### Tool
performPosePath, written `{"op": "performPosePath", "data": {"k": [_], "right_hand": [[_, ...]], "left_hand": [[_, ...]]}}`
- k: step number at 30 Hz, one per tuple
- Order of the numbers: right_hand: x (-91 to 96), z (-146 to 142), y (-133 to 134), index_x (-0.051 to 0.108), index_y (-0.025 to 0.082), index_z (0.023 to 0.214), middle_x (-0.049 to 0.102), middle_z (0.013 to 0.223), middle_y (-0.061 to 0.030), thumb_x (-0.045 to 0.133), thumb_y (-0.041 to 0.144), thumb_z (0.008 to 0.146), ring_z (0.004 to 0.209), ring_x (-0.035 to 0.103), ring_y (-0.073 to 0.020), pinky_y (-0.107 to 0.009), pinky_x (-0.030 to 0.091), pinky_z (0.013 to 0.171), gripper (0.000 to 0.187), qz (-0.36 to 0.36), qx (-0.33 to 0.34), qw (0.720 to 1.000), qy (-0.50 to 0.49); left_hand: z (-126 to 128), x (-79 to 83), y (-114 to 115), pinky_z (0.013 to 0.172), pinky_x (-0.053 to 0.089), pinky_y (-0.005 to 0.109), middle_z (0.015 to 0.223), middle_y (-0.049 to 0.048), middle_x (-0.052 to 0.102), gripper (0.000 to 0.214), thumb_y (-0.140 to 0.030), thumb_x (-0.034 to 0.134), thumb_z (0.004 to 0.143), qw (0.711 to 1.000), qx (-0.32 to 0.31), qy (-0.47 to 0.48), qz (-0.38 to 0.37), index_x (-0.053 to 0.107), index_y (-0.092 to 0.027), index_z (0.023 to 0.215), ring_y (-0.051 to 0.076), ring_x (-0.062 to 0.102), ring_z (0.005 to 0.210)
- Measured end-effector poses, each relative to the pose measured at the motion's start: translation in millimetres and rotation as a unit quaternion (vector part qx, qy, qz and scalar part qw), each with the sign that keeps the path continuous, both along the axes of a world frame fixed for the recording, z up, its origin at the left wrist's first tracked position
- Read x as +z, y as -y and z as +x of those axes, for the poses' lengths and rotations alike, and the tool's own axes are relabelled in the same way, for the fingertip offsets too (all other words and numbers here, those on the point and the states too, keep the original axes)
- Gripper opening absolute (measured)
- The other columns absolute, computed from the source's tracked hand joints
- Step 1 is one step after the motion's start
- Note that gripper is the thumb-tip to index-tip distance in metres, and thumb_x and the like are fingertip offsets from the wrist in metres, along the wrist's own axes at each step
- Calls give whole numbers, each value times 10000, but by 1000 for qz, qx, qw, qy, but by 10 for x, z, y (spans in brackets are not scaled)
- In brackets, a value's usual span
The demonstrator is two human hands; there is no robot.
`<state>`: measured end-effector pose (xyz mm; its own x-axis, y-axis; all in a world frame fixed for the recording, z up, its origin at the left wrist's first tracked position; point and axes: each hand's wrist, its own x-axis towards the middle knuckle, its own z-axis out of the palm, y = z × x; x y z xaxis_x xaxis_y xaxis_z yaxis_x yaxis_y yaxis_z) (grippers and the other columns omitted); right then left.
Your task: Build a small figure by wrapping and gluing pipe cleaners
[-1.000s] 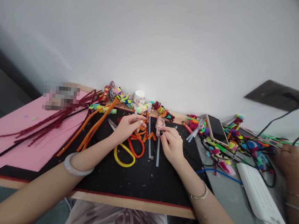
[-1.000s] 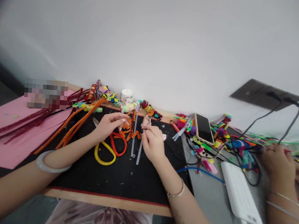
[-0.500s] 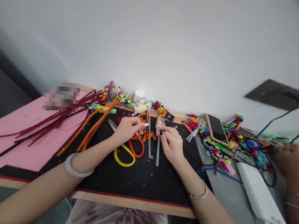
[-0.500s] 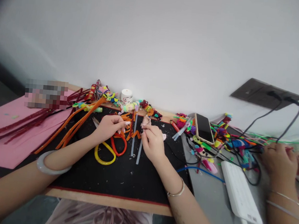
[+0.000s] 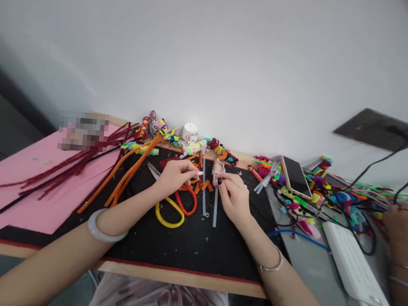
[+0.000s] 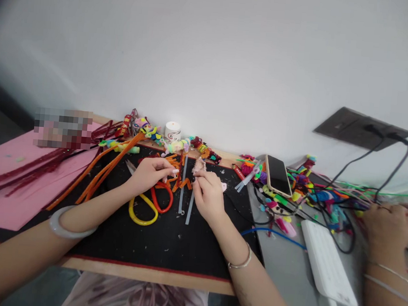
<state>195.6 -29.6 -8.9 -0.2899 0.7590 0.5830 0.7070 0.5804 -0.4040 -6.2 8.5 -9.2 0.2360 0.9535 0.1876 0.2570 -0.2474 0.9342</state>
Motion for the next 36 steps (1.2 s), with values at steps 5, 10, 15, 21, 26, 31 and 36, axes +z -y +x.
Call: {"op": "performPosePath", "data": {"k": [5,10,15,21,26,31,36], "right_hand": [[12,-5,0,606,197,774,639,958,-79,436,161,864,908,562,-211,-381,451,795,195,4,3,1000,-2],[18,-5,3,604,195,765,639,955,-81,433,162,865,903,562,-209,-379,454,793,201,4,5,1000,-7],[18,-4,3,604,199,755,641,949,-77,434,164,865,904,561,-209,-383,455,797,205,4,2,1000,-10],[12,4,-8,609,199,767,642,942,-77,436,166,861,898,560,-208,-384,458,794,199,7,4,1000,-10],[-9,22,-23,609,200,757,642,943,-76,438,161,860,889,561,-204,-373,460,796,203,10,4,1000,-17],[-4,31,-21,610,193,772,643,933,-76,441,157,859,889,562,-204,-375,458,796,193,10,4,1000,-25],[-1,36,-17,611,192,753,646,926,-78,442,150,859,879,567,-204,-373,463,777,203,13,-2,999,-29]], "left_hand": [[4,1,19,491,406,198,478,-20,556,304,-376,570,778,1000,2,-13,14,528,-145,584,89,513,442],[7,-6,34,465,385,187,446,-34,530,356,-412,579,770,1000,6,-9,19,473,-154,549,81,488,416],[9,1,35,452,387,186,420,-30,507,387,-427,560,779,1000,9,2,-5,497,-146,520,81,474,400],[-4,-33,-18,603,449,223,658,19,645,256,-352,560,787,994,19,-48,93,661,-155,659,128,579,614],[-8,-53,-34,700,477,258,763,38,703,159,-268,584,776,991,20,-70,114,714,-179,762,159,635,724],[17,-48,-6,710,490,258,769,31,718,154,-228,571,781,991,16,-90,102,713,-175,757,165,658,737],[17,-48,0,714,493,263,762,22,710,174,-195,525,809,985,5,-106,136,691,-180,760,157,651,727]]}}
